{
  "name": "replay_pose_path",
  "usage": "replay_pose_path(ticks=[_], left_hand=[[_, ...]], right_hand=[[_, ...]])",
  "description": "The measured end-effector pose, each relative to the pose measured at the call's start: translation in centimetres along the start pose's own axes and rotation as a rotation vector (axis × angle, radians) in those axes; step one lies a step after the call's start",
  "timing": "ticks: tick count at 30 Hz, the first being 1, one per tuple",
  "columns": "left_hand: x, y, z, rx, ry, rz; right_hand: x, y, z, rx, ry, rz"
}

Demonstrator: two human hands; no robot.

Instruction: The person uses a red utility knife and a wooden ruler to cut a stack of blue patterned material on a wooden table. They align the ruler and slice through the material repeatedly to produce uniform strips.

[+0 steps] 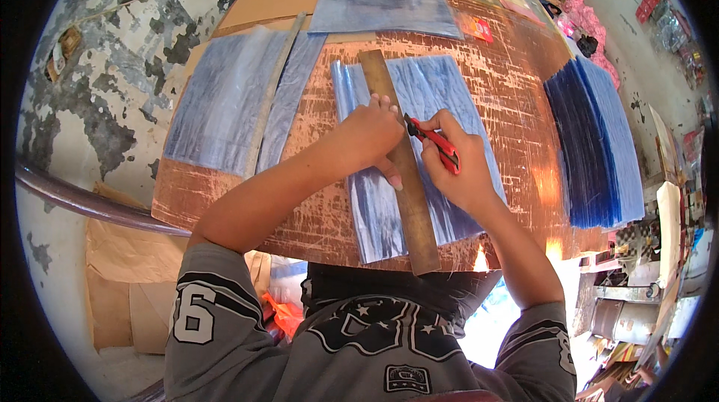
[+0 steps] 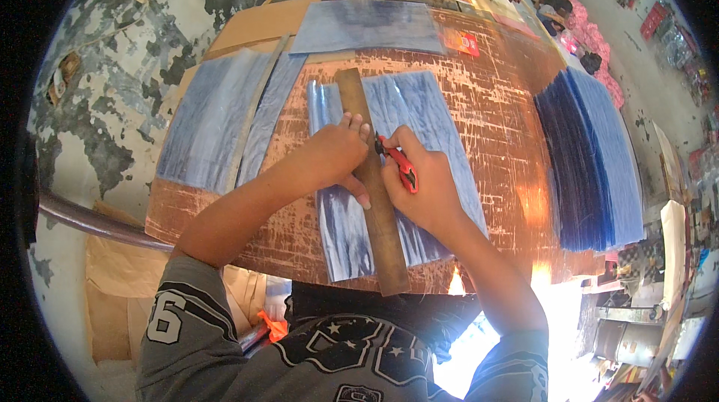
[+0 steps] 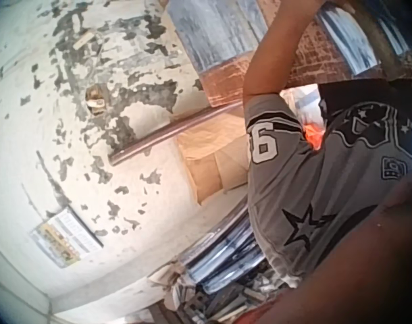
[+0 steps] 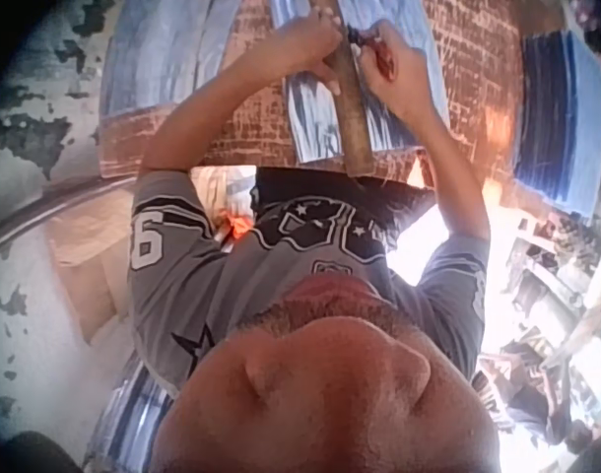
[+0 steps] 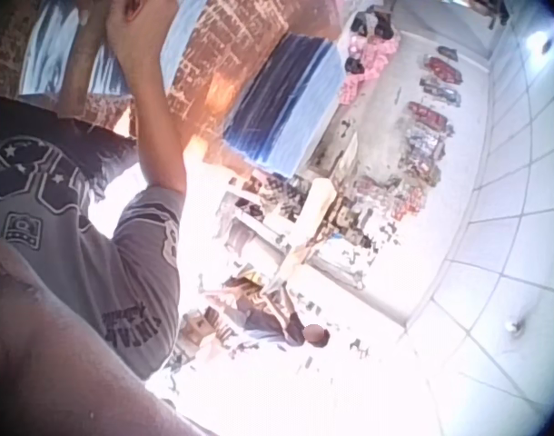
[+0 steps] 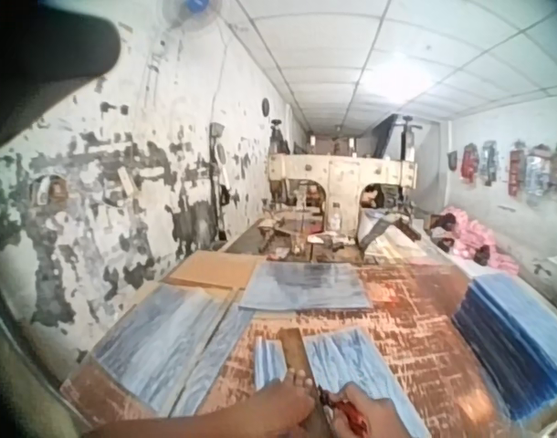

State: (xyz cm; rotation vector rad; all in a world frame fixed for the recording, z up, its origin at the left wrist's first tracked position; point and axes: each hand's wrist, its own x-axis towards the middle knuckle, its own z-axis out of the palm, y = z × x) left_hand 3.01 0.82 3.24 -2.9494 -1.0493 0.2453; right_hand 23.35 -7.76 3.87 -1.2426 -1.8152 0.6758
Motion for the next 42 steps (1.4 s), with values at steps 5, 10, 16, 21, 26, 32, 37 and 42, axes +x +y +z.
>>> replay_pose_path(ticks=[5,10,16,21,26,32,37,42], left_hand=[[-0.1,0.4,-0.5,0.002,-0.007,-0.01],[0.2,0.3,-0.5,0.021,-0.013,0.018],[0.1,0.1,-0.2,0.018,0.01,0.051],[0.2,0.1,-0.6,0.008,-0.028,0.057],[0.4,0.4,-1.2,0.008,-0.042,0.061],[0.5,0.2,-1.0,0.011,-0.054,0.054],[0.4,0.2,-0.8,0.019,-0.03,0.047],[0.5,0.5,-1.6,0.004,-0.067,0.052]], right_hand=[[-2.8,-1.1,-0.6,-0.011,-0.017,-0.013],[-6.7,-2.2,-1.3,-0.044,-0.053,0.046],[-11.2,-4.0,-2.4,-0.078,-0.062,0.113],[-14.1,-5.1,-3.5,-0.094,-0.045,0.101],[-16.5,-6.9,-4.5,-0.118,-0.07,0.142],[-17.8,-7.1,-5.0,-0.108,-0.101,0.187],[-17.9,-7.3,-5.1,-0.104,-0.1,0.199],[-17.8,-7.6,-6.2,-0.097,-0.144,0.223]])
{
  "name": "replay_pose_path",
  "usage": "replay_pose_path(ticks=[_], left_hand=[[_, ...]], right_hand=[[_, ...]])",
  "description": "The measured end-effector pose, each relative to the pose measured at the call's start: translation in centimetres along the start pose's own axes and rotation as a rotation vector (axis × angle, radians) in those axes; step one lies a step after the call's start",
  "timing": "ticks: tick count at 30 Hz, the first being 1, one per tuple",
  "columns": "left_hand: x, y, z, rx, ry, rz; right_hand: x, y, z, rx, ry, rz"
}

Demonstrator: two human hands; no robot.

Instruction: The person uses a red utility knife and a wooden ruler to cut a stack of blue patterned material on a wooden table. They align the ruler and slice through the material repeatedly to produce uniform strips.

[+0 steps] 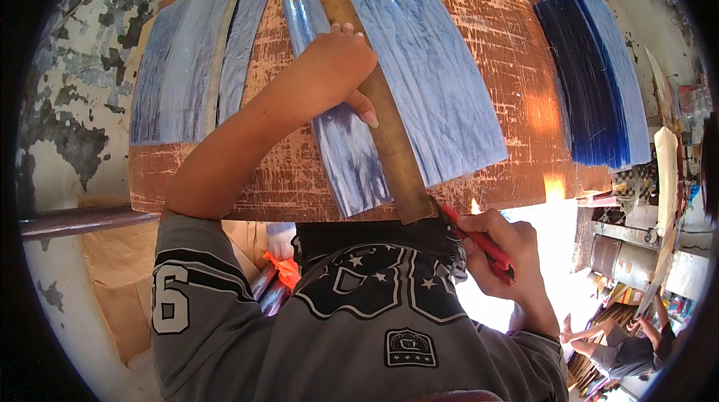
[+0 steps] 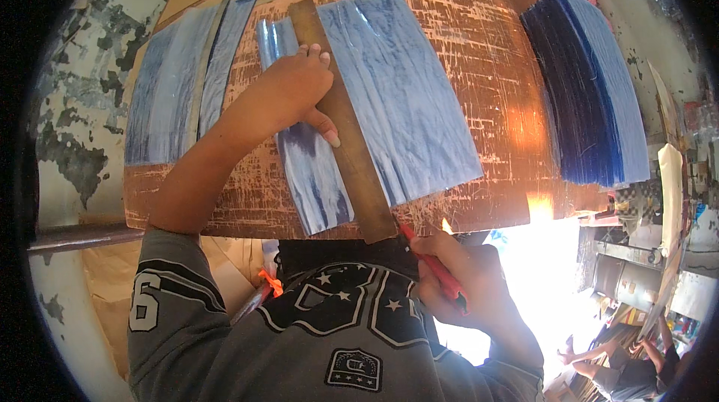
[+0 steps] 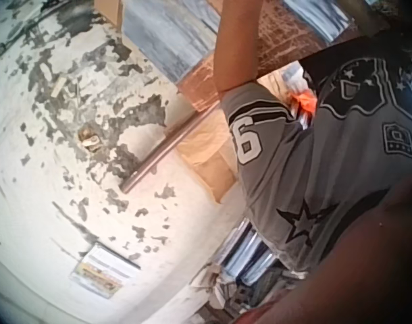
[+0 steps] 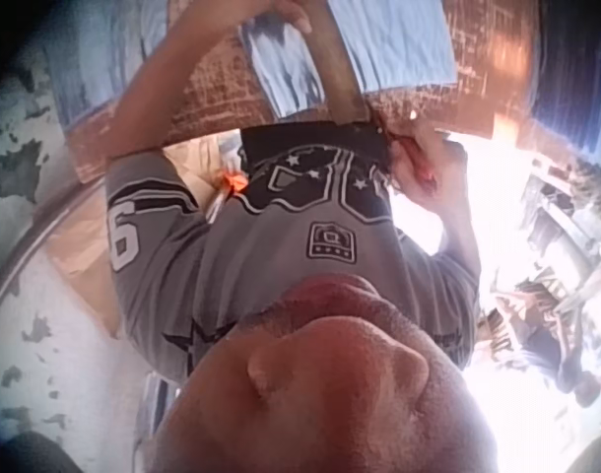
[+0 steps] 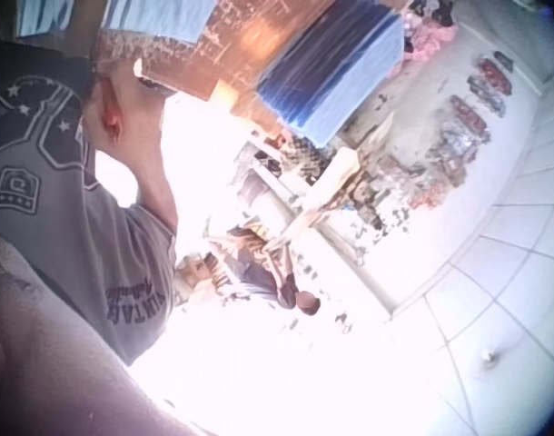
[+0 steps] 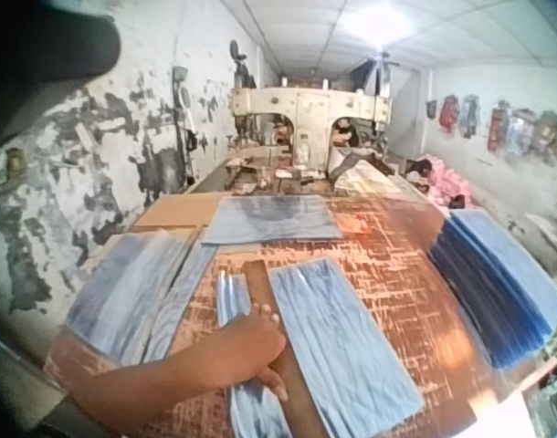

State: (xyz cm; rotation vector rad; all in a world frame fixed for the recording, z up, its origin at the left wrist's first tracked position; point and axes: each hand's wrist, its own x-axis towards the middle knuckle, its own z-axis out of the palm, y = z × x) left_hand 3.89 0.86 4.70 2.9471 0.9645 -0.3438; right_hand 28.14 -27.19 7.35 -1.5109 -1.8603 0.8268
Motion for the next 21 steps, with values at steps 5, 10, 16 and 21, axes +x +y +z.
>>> replay_pose_path(ticks=[5,10,16,21], left_hand=[[-0.1,-0.1,0.7,0.015,0.016,-0.005],[-0.2,-0.1,0.4,0.011,0.016,0.003],[0.2,-0.1,-0.3,-0.015,-0.042,-0.005],[0.0,-0.5,1.1,-0.047,0.095,0.048]], right_hand=[[0.5,1.1,-1.1,0.097,0.191,0.06],[6.8,1.3,-1.9,0.253,0.264,0.038],[17.0,2.7,-0.2,0.408,0.213,-0.009],[24.5,4.3,1.6,0.411,0.204,-0.195]])
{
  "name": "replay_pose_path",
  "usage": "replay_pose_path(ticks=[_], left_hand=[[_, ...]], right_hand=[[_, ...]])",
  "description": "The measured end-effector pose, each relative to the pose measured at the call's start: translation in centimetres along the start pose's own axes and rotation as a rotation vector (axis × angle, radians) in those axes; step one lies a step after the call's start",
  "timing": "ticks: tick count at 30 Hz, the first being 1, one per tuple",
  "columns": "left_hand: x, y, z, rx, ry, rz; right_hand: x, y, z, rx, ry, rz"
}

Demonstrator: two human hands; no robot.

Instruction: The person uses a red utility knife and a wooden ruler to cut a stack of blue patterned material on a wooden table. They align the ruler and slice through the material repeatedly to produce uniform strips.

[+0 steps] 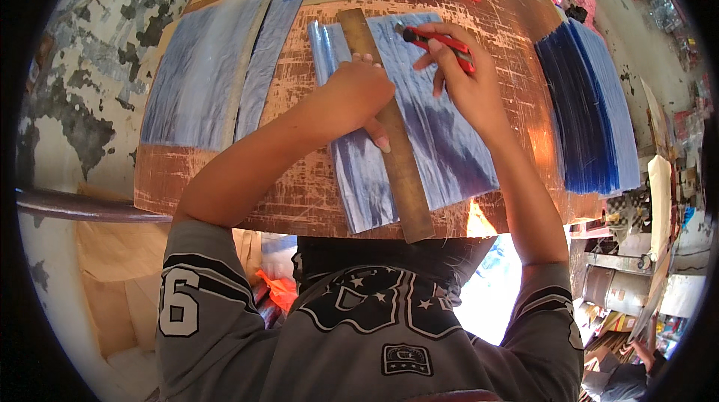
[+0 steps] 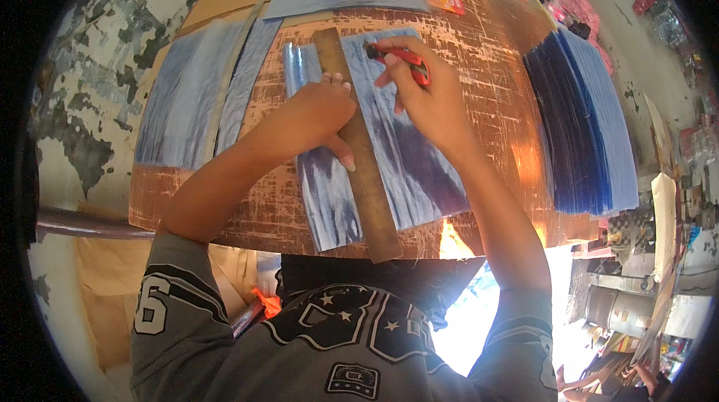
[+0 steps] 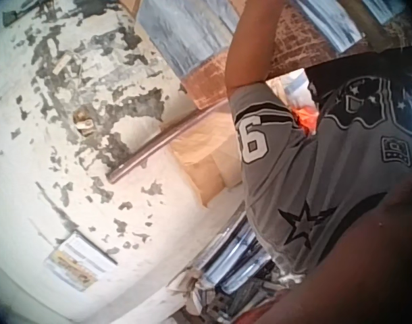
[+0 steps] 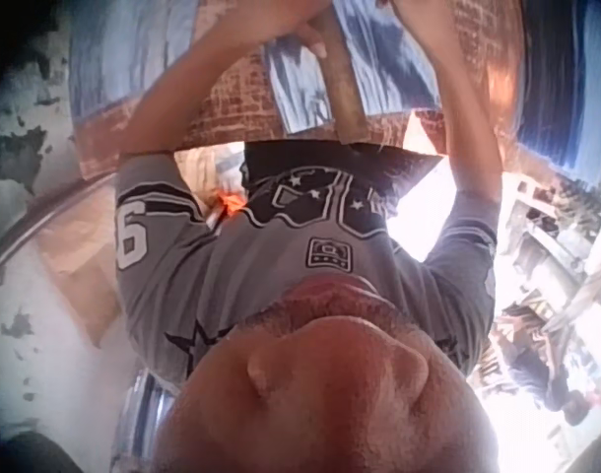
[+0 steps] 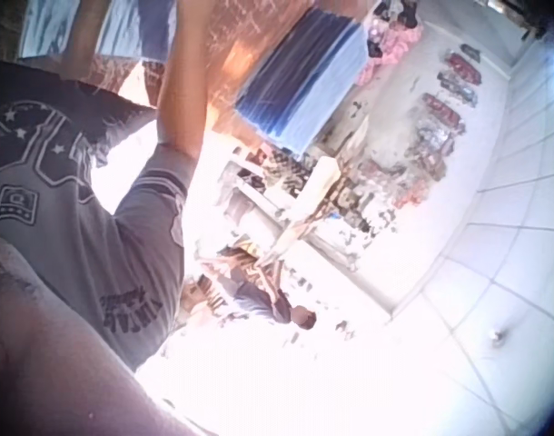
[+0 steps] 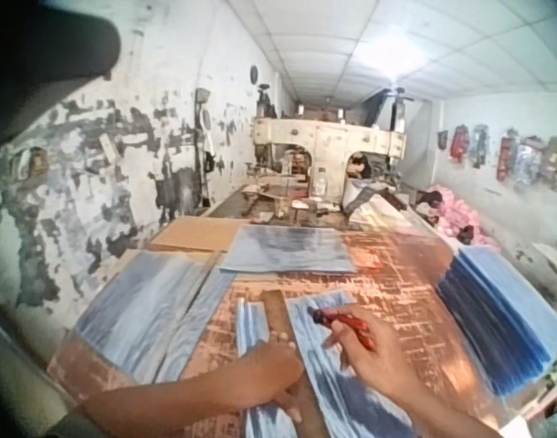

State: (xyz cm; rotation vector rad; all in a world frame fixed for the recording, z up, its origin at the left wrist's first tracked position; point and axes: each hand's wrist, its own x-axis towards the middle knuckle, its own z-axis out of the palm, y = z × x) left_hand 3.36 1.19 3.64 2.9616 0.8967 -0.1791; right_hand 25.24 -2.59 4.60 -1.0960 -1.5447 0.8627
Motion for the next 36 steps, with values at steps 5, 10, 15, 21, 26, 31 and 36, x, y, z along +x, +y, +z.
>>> replay_pose_path(ticks=[5,10,15,21,26,31,36], left_hand=[[-0.1,0.3,-0.4,-0.026,-0.046,-0.045],[-0.6,0.1,0.1,-0.03,0.037,-0.021],[-0.5,0.6,-0.9,-0.02,-0.03,-0.049],[-0.7,0.4,-0.1,-0.024,0.037,-0.039],[-0.6,0.6,-0.4,-0.019,0.014,-0.061],[-0.6,0.4,-0.2,-0.048,0.017,-0.048],[-0.5,0.3,-0.2,-0.029,0.003,-0.046]], right_hand=[[4.0,1.8,1.5,-0.027,-0.014,0.031],[5.5,3.9,3.5,0.002,-0.005,0.045],[5.8,4.4,4.4,-0.03,-0.012,0.032],[5.6,4.3,4.9,-0.064,-0.05,0.048],[5.0,4.2,4.9,-0.083,-0.033,0.009],[3.9,4.1,4.1,-0.184,-0.069,-0.004],[1.8,3.3,3.3,-0.24,-0.064,-0.051]])
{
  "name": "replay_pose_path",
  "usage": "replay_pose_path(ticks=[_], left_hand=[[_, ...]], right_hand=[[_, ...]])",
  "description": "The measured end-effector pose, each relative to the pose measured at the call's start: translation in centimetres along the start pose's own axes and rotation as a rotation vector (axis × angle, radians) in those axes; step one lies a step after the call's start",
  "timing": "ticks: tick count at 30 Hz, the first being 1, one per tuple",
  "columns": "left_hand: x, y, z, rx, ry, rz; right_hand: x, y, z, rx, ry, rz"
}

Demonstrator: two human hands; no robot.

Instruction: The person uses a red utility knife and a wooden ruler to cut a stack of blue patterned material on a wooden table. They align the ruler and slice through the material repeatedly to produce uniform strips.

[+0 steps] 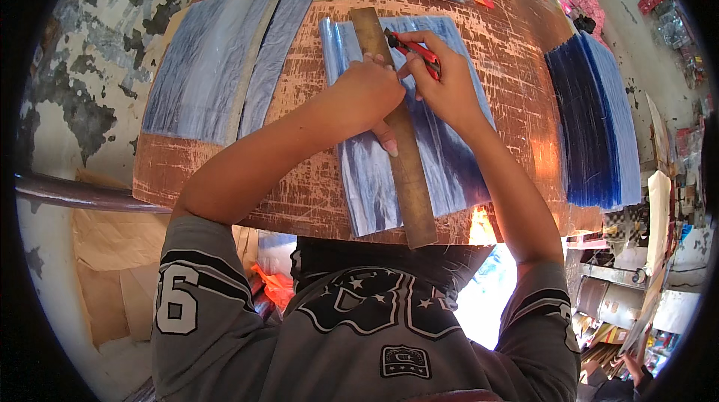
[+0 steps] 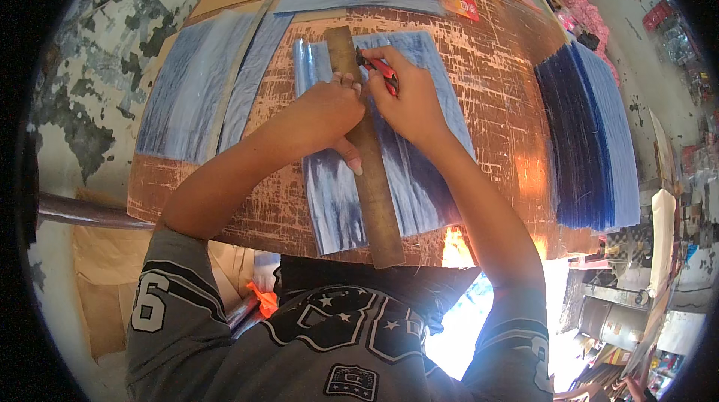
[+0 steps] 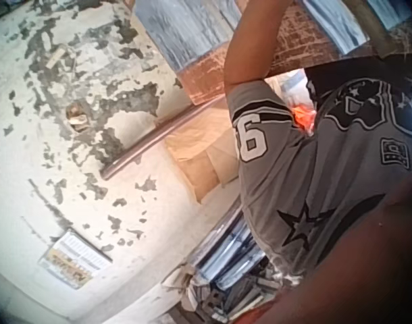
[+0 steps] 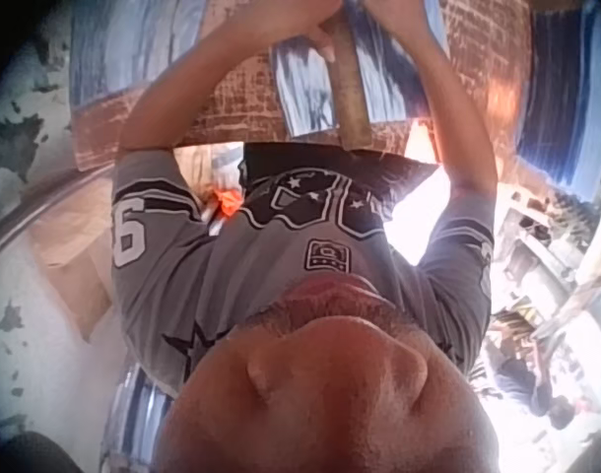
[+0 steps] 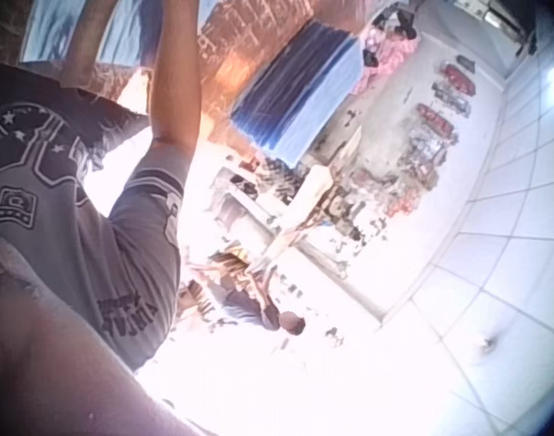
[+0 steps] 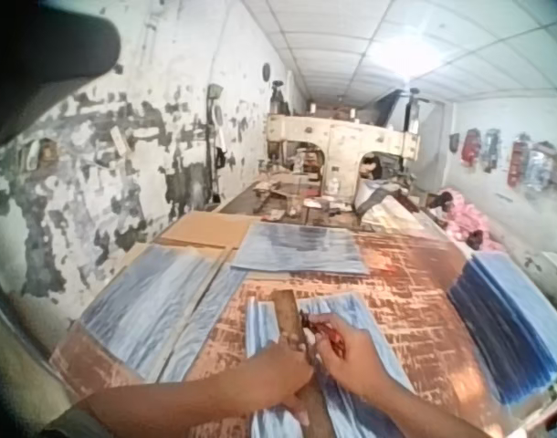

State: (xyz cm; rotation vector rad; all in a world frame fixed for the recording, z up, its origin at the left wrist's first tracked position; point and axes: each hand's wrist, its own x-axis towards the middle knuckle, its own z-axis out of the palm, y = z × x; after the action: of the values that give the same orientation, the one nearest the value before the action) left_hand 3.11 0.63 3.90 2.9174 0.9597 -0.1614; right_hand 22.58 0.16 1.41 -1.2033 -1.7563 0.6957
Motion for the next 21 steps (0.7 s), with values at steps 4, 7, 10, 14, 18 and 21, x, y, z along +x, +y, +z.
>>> replay_pose_path(ticks=[4,7,10,14,18,21], left_hand=[[-0.2,0.2,-0.4,-0.009,-0.021,-0.019],[-0.3,0.1,-0.4,-0.007,-0.041,-0.028],[-0.2,0.1,-0.1,0.011,-0.039,-0.032],[0.2,0.2,-0.1,0.047,-0.056,-0.04],[0.1,0.4,-0.3,0.082,-0.054,-0.057],[0.0,0.3,-0.2,0.094,-0.069,-0.059]], right_hand=[[-1.9,-1.3,-0.9,0.008,-0.021,0.024],[-3.4,-3.2,-1.8,0.028,-0.074,0.113],[-5.2,-4.6,-2.5,0.027,-0.101,0.163],[-8.4,-4.3,-3.0,-0.02,-0.06,0.05],[-12.0,-6.4,-3.9,-0.057,-0.109,0.114],[-14.6,-8.1,-4.5,-0.056,-0.144,0.194]])
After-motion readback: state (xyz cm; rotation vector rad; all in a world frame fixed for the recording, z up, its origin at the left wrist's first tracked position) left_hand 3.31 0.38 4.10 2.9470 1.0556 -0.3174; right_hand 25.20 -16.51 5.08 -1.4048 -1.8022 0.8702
